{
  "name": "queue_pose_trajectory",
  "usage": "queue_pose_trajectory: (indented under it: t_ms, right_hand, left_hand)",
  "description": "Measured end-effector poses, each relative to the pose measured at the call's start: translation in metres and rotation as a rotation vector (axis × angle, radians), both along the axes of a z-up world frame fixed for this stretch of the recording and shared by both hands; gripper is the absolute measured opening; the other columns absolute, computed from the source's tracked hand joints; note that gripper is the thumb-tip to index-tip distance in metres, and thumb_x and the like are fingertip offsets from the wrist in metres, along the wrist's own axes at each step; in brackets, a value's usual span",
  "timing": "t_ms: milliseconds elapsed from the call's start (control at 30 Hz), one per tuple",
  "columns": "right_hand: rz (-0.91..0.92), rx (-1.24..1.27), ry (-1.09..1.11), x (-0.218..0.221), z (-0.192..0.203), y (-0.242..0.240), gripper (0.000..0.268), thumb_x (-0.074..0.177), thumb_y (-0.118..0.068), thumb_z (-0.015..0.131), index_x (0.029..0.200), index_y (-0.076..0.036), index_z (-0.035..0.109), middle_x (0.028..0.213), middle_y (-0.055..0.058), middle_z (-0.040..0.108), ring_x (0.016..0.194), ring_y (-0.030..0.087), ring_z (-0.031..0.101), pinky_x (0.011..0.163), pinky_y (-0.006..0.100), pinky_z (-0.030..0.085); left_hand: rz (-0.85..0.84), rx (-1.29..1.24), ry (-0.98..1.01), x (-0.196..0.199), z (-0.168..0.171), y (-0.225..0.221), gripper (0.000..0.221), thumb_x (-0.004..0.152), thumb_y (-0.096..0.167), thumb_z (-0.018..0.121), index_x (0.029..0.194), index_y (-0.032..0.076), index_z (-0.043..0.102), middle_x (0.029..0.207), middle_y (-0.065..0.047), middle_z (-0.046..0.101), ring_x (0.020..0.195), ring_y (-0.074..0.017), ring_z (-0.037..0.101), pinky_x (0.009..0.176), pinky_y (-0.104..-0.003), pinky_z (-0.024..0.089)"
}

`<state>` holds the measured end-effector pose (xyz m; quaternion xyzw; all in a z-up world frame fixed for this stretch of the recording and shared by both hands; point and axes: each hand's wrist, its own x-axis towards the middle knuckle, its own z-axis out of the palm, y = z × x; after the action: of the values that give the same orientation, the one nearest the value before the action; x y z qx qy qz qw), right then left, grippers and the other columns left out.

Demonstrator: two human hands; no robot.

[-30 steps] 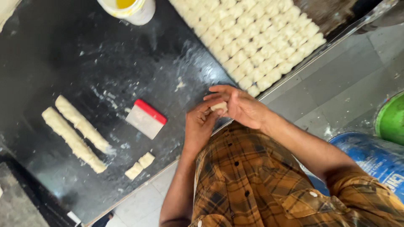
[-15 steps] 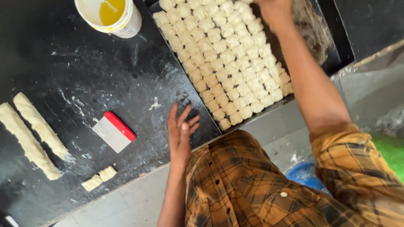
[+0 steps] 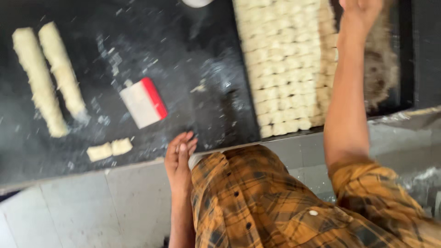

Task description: The person prepares small dough pieces by hand, using a bench scraper to divide strips of dough and then rolling them into individual buns and placing them on a tray.

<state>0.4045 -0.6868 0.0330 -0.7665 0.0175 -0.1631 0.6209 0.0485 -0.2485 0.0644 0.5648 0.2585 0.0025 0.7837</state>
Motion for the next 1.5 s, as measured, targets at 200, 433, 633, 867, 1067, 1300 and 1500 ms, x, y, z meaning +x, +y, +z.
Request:
queue_pose_trajectory:
  t_ms: [200,433,633,867,1067,1300,1500]
  right_hand:
    - [0.626,-0.128,-0.042,-0.145,0.032,0.276,0.009,0.108,-0.001,0.064,0.101,0.000,0.070,0.102,0.009,0.070,0.094,0.016,0.066,0.088,0.028,0.054]
    - [1.048,-0.584,-0.137,-0.252,-0.016,0.492,0.034,0.083,-0.014,0.083,0.112,-0.002,0.070,0.105,0.013,0.068,0.094,0.028,0.066,0.081,0.039,0.055]
    - [1.103,-0.718,0.314,-0.269,-0.016,0.528,0.026,0.080,-0.011,0.082,0.083,-0.006,0.057,0.088,0.012,0.066,0.079,0.023,0.063,0.073,0.038,0.052]
    - [1.234,-0.018,0.733,-0.275,0.012,0.515,0.022,0.083,0.003,0.075,0.100,-0.006,0.065,0.098,0.000,0.071,0.095,0.010,0.069,0.084,0.027,0.057]
    - [0.881,-0.483,-0.041,-0.223,-0.006,0.572,0.012,0.098,0.007,0.066,0.104,-0.001,0.073,0.114,0.013,0.075,0.100,0.023,0.075,0.088,0.034,0.060]
    - [0.770,-0.725,-0.435,-0.192,-0.045,0.635,0.008,0.092,0.004,0.070,0.099,0.002,0.071,0.108,0.012,0.071,0.100,0.032,0.069,0.085,0.041,0.056]
    - [0.878,-0.887,-0.499,-0.205,-0.051,0.621,0.020,0.086,0.004,0.063,0.104,0.002,0.071,0.111,0.014,0.070,0.104,0.035,0.068,0.090,0.042,0.055]
  left_hand:
    - [0.355,-0.085,-0.060,-0.015,-0.004,0.071,0.034,0.109,0.021,0.054,0.136,0.001,0.054,0.128,-0.018,0.067,0.105,-0.0221,0.069,0.094,-0.036,0.057]
    - [0.763,-0.116,-0.136,-0.062,-0.014,0.161,0.029,0.108,0.018,0.052,0.135,0.007,0.050,0.123,-0.013,0.066,0.101,-0.0168,0.067,0.092,-0.033,0.056]
    - [0.588,-0.012,-0.101,-0.079,-0.036,0.195,0.025,0.110,0.012,0.057,0.132,0.000,0.056,0.127,-0.014,0.065,0.111,-0.0165,0.064,0.101,-0.032,0.053]
    - [0.219,-0.638,0.034,-0.067,-0.048,0.213,0.035,0.105,0.013,0.055,0.138,0.001,0.055,0.122,-0.009,0.066,0.108,-0.0160,0.066,0.092,-0.031,0.057]
    - [0.313,-0.279,0.023,-0.068,-0.046,0.249,0.024,0.105,0.006,0.060,0.126,-0.005,0.062,0.111,-0.013,0.072,0.100,-0.0193,0.073,0.088,-0.033,0.064]
    - [0.349,-0.259,-0.004,-0.064,-0.037,0.269,0.039,0.102,0.007,0.059,0.140,-0.001,0.052,0.115,-0.011,0.072,0.100,-0.0177,0.072,0.088,-0.031,0.061]
    - [0.358,-0.358,-0.095,-0.050,-0.043,0.273,0.037,0.107,0.010,0.057,0.141,-0.003,0.053,0.121,-0.010,0.068,0.109,-0.0149,0.069,0.097,-0.030,0.060]
